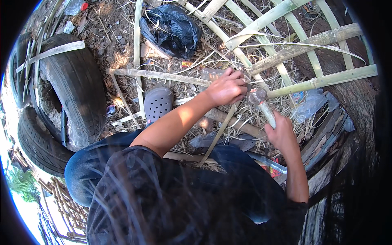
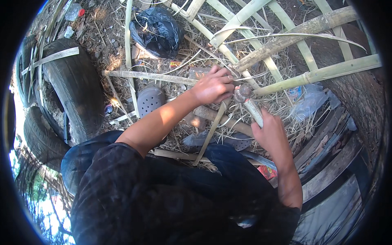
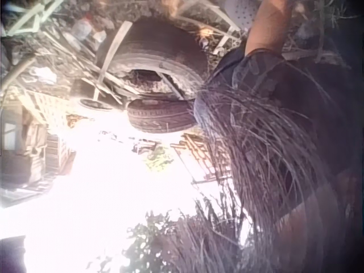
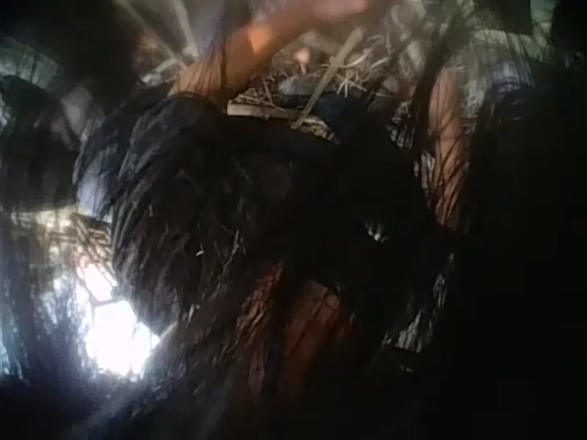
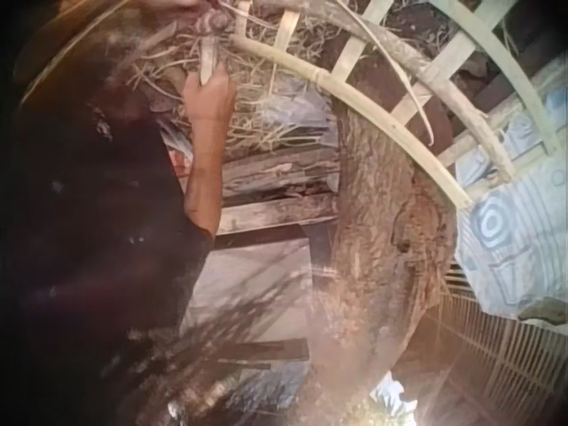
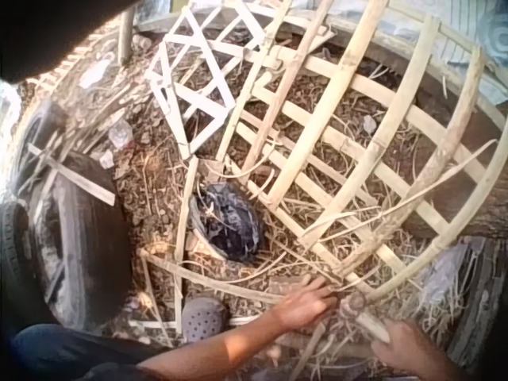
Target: The person builds a bamboo lattice by joining thin bamboo strips together using a hammer and small nails.
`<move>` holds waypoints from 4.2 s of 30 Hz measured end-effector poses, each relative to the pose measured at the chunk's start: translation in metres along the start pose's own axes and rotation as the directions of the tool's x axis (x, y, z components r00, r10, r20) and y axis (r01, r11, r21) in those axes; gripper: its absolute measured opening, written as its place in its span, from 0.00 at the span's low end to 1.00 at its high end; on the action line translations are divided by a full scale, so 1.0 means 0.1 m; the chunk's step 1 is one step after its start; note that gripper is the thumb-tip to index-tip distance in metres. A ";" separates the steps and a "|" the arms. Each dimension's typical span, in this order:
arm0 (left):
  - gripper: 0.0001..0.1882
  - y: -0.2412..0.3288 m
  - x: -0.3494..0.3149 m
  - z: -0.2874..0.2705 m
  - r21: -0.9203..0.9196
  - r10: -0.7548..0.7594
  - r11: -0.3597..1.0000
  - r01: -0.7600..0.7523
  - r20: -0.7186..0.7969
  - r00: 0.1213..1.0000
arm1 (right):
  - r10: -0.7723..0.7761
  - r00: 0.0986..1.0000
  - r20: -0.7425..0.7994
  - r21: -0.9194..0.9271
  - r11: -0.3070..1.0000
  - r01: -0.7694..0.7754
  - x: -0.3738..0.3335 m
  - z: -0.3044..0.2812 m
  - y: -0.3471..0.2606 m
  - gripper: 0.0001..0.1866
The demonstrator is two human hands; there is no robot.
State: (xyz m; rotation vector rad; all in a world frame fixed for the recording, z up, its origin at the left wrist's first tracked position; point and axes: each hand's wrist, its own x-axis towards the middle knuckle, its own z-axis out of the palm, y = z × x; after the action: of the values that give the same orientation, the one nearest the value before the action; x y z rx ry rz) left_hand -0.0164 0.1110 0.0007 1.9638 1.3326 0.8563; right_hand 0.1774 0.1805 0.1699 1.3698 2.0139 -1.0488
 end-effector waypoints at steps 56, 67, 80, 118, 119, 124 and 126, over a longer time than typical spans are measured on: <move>0.08 0.02 0.13 0.04 -0.005 -0.116 0.993 0.119 0.170 0.978 | -0.055 0.979 -0.194 0.225 0.969 0.099 -0.24 0.33 0.52 0.15; 0.24 0.09 0.10 -0.20 0.122 -0.045 0.992 0.024 0.174 0.984 | -0.077 0.957 -0.281 0.256 0.955 0.152 -0.17 0.44 0.65 0.11; 0.49 -0.09 0.06 -0.73 0.549 -0.625 0.728 0.410 0.286 0.726 | -0.065 0.963 -0.262 0.346 0.925 0.157 -0.17 0.39 0.66 0.12; 0.44 0.21 -0.11 -0.63 0.652 -0.742 0.613 0.445 0.284 0.607 | -0.161 0.929 -0.334 0.340 0.898 0.278 -0.27 0.52 0.91 0.14; 0.44 0.21 -0.11 -0.63 0.652 -0.744 0.612 0.447 0.284 0.605 | -0.176 0.920 -0.350 0.312 0.904 0.292 -0.25 0.53 0.89 0.14; 0.45 0.23 -0.08 -0.63 0.662 -0.767 0.594 0.457 0.295 0.569 | -0.182 0.927 -0.329 0.320 0.902 0.290 -0.24 0.57 0.80 0.15; 0.43 0.26 -0.03 -0.66 0.650 -0.774 0.600 0.466 0.326 0.543 | -0.189 0.927 -0.324 0.306 0.906 0.291 -0.23 0.59 0.78 0.16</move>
State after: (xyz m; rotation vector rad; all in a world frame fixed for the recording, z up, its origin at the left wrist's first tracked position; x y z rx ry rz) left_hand -0.0545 0.1083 0.0602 1.5962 1.7838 -0.5024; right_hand 0.2565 0.1357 0.1276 1.5512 2.3409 -1.4484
